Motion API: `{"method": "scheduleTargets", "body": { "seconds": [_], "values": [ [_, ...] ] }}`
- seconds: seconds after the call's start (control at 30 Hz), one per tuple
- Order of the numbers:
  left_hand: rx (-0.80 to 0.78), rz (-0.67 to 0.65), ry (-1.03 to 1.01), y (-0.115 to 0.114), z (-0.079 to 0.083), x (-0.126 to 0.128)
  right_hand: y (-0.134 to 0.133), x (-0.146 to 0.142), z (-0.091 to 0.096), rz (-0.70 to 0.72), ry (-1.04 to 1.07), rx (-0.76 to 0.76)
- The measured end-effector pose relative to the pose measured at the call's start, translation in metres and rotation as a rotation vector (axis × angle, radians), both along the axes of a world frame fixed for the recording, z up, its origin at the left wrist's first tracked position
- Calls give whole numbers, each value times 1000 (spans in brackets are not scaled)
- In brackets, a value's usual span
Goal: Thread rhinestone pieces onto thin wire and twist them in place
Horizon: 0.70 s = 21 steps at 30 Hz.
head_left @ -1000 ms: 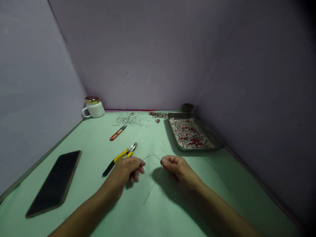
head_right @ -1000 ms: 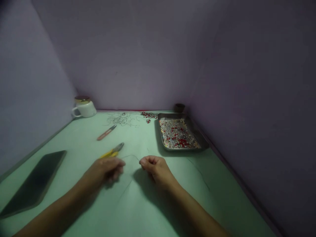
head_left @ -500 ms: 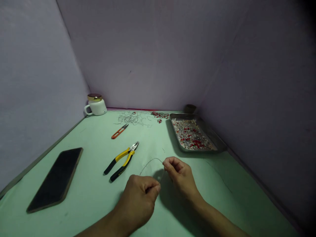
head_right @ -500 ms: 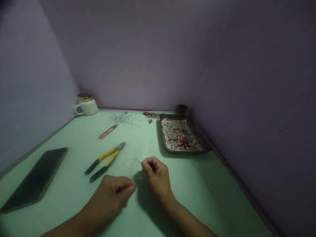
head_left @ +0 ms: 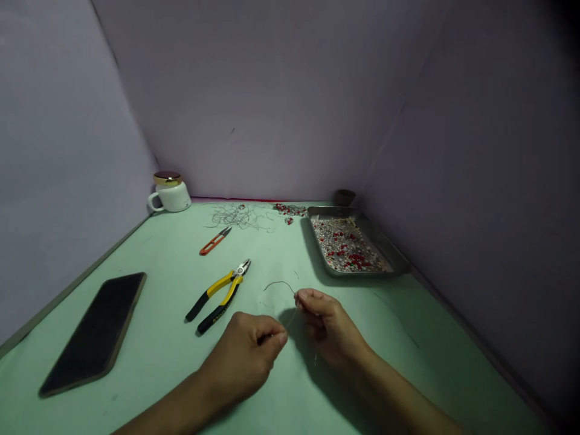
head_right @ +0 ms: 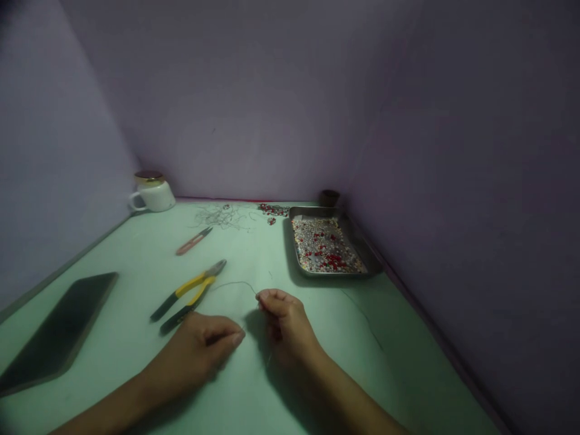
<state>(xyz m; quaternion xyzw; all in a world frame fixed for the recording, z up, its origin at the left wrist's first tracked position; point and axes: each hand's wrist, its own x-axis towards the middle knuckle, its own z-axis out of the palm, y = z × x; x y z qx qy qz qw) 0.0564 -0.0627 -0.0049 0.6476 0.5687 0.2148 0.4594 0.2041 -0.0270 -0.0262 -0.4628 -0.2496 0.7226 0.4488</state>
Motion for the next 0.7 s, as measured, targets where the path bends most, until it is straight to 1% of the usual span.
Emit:
{"method": "scheduleTargets", "body": {
  "seconds": [0.13, 0.27, 0.33, 0.4, 0.47, 0.53, 0.6, 0.63, 0.7],
  "values": [
    [34, -52, 47, -1, 5, -2, 1, 0, -6, -3, -2, 48],
    [55, -60, 60, -4, 7, -2, 2, 0, -10, 10, -24, 106],
    [61, -80, 54, -4, 6, -2, 2, 1, -10, 20, -21, 115],
    [59, -130, 48, -3, 6, -3, 3, 2, -8, 38, 4, 103],
    [89, -174, 101, 1, 8, -8, 5, 5, -6, 57, 36, 88],
    [193, -132, 264, 8, 10, -20, 7, 7, -3, 48, 63, 80],
    [338, 52, 515, 17, 12, -36, 9, 9, -1, 7, 80, 76],
    [360, 112, 654, 22, 12, -45, 10, 10, 0, -16, 88, 74],
    [326, 144, 844, 30, 10, -59, 11, 11, 2, -51, 102, 75]
  ]
}}
